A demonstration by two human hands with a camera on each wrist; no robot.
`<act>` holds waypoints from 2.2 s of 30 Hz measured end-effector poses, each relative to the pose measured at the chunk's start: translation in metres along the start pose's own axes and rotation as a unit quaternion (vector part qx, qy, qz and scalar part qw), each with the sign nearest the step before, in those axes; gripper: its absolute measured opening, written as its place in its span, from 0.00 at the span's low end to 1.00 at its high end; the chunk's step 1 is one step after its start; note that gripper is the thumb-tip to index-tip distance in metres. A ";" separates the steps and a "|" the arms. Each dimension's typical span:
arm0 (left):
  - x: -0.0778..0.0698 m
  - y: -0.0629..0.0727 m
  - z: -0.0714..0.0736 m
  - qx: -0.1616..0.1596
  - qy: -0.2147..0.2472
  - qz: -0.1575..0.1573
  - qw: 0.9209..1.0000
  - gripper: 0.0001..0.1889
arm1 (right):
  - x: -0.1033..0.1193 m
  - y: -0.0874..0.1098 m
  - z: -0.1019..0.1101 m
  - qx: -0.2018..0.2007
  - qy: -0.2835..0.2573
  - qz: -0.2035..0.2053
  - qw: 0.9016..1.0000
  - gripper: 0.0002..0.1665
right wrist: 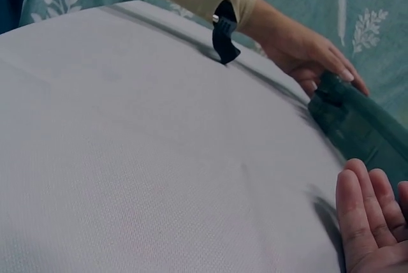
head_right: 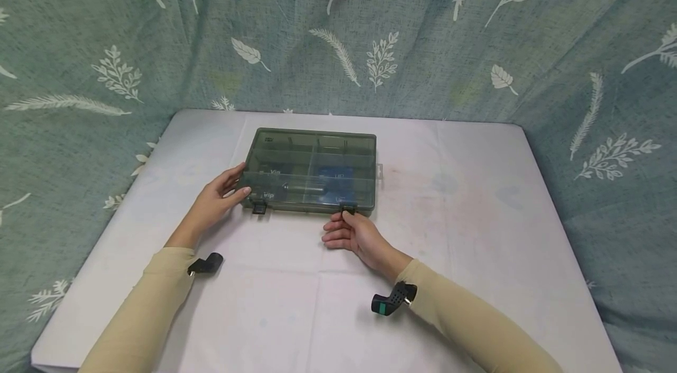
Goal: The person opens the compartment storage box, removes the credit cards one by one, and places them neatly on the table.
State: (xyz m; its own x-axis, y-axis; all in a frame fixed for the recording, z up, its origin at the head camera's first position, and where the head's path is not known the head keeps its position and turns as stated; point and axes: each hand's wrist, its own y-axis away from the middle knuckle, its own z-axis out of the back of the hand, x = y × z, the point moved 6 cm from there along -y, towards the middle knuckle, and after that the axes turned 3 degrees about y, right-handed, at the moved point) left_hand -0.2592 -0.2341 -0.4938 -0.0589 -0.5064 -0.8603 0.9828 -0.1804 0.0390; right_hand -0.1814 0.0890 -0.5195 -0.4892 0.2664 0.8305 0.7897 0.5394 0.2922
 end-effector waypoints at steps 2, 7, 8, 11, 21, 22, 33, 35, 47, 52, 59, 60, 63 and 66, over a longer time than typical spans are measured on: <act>0.000 0.000 0.000 0.000 0.001 -0.001 1.000 0.40 | -0.001 0.000 0.000 -0.001 -0.002 -0.005 1.000 0.26; -0.001 0.000 0.000 0.001 0.002 -0.002 1.000 0.40 | -0.001 0.000 0.001 -0.003 -0.003 -0.015 1.000 0.24; -0.001 0.000 0.000 0.001 0.002 -0.002 1.000 0.40 | -0.001 0.000 0.001 -0.004 -0.003 -0.016 1.000 0.24; -0.001 0.000 0.000 0.002 0.003 -0.004 1.000 0.40 | 0.000 0.001 0.001 -0.005 -0.002 -0.017 1.000 0.24; -0.003 0.000 -0.001 0.002 0.008 -0.004 1.000 0.39 | -0.002 0.003 0.006 -0.007 0.011 -0.025 1.000 0.25; -0.003 0.000 -0.001 0.002 0.008 -0.005 1.000 0.39 | -0.002 0.004 0.006 -0.008 0.016 -0.026 0.999 0.26; -0.001 0.000 0.000 -0.001 0.007 0.001 1.000 0.39 | 0.002 0.018 0.020 -0.048 0.105 -0.030 0.993 0.29; 0.000 0.000 -0.001 0.000 0.006 -0.001 1.000 0.39 | 0.003 0.021 0.023 -0.056 0.124 -0.028 0.990 0.29; 0.001 0.000 -0.001 0.000 0.007 0.001 1.000 0.39 | 0.019 0.034 0.044 -0.108 0.273 -0.013 0.956 0.19; 0.001 0.000 -0.001 -0.002 0.005 0.002 1.000 0.39 | 0.026 0.039 0.058 -0.141 0.303 -0.002 0.942 0.15; -0.002 0.000 -0.001 -0.003 0.004 -0.002 1.000 0.38 | 0.038 0.044 0.066 -0.165 0.352 0.069 0.919 0.17; -0.002 0.000 -0.001 -0.003 0.004 -0.003 1.000 0.38 | 0.040 0.044 0.066 -0.168 0.361 0.080 0.914 0.20; -0.002 0.000 -0.001 0.000 0.007 -0.004 1.000 0.38 | 0.046 0.047 0.066 -0.179 0.398 0.114 0.893 0.26; -0.001 0.000 -0.002 0.001 0.008 -0.003 1.000 0.39 | 0.051 0.049 0.067 -0.188 0.427 0.145 0.873 0.35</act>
State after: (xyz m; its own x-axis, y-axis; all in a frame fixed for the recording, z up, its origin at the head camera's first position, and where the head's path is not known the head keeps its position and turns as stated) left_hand -0.2587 -0.2317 -0.4937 -0.0627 -0.4916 -0.8686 0.9822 -0.1848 0.0336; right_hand -0.1926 0.1823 -0.4946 0.0781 -0.4308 0.8991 0.9787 0.2047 0.0130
